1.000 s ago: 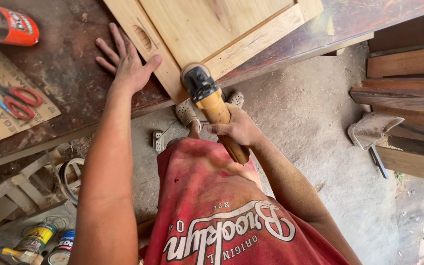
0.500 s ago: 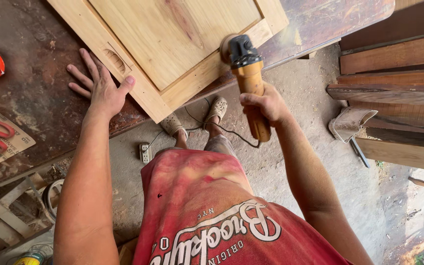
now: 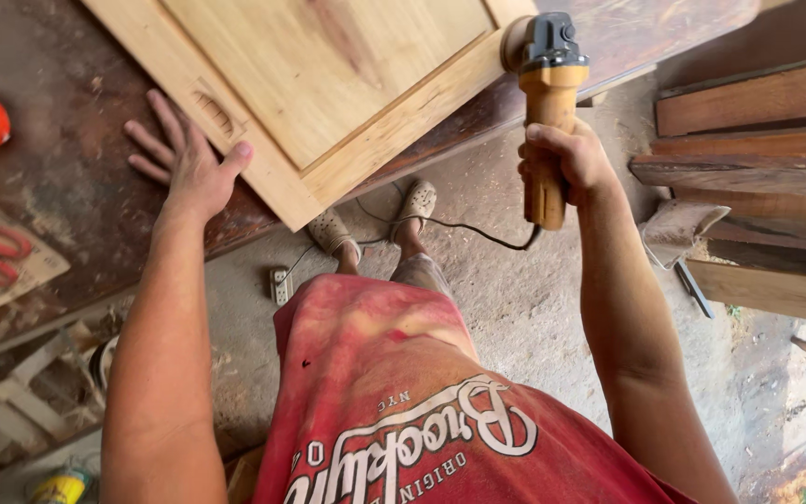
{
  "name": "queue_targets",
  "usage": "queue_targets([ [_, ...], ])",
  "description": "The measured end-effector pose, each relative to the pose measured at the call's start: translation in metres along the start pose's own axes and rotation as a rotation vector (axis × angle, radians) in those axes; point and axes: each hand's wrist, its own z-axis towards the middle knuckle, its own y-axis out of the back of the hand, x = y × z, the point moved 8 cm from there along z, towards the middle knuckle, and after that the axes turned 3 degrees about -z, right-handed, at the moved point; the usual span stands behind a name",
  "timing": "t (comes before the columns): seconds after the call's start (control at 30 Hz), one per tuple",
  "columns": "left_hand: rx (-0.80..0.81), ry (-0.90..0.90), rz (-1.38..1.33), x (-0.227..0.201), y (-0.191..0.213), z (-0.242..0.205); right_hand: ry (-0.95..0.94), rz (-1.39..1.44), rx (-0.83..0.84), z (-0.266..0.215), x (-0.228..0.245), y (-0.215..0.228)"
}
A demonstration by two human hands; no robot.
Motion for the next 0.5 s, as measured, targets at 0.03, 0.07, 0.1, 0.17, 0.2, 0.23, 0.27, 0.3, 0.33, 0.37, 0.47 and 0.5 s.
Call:
queue_targets([
  [0.03, 0.002, 0.019, -0.014, 0.002, 0.0, -0.002, 0.007, -0.012, 0.022, -0.006, -0.003, -0.007],
  [0.07, -0.004, 0.013, -0.013, 0.003, 0.001, -0.002, 0.02, -0.027, 0.048, -0.011, -0.004, -0.017],
  [0.1, -0.01, 0.006, -0.012, 0.004, 0.002, -0.002, 0.002, -0.056, 0.082, -0.016, -0.01, -0.032],
  [0.17, -0.006, -0.013, -0.01, 0.004, -0.001, -0.003, -0.047, -0.107, 0.133, -0.035, -0.031, -0.065],
  [0.2, -0.008, -0.032, -0.012, 0.002, -0.001, 0.0, -0.044, -0.175, 0.182, -0.044, -0.037, -0.084],
  [0.23, -0.01, -0.05, -0.014, 0.0, -0.001, 0.001, -0.04, -0.244, 0.231, -0.053, -0.044, -0.106],
  [0.27, -0.009, -0.038, -0.021, 0.003, -0.001, -0.001, -0.035, -0.249, 0.265, -0.062, -0.05, -0.128],
  [0.3, -0.008, -0.026, -0.027, 0.005, 0.0, -0.003, -0.03, -0.254, 0.298, -0.072, -0.055, -0.148],
  [0.33, -0.002, -0.025, -0.034, 0.004, -0.001, -0.002, 0.014, -0.304, 0.335, -0.081, -0.057, -0.166],
  [0.37, 0.001, -0.026, -0.026, 0.002, -0.002, 0.0, 0.058, -0.354, 0.372, -0.089, -0.057, -0.181],
  [0.47, 0.008, -0.023, -0.013, 0.001, -0.001, -0.001, 0.071, -0.486, 0.363, -0.098, -0.059, -0.201],
  [0.5, 0.003, -0.023, -0.018, 0.002, 0.001, -0.001, 0.051, -0.461, 0.365, -0.096, -0.058, -0.202],
])
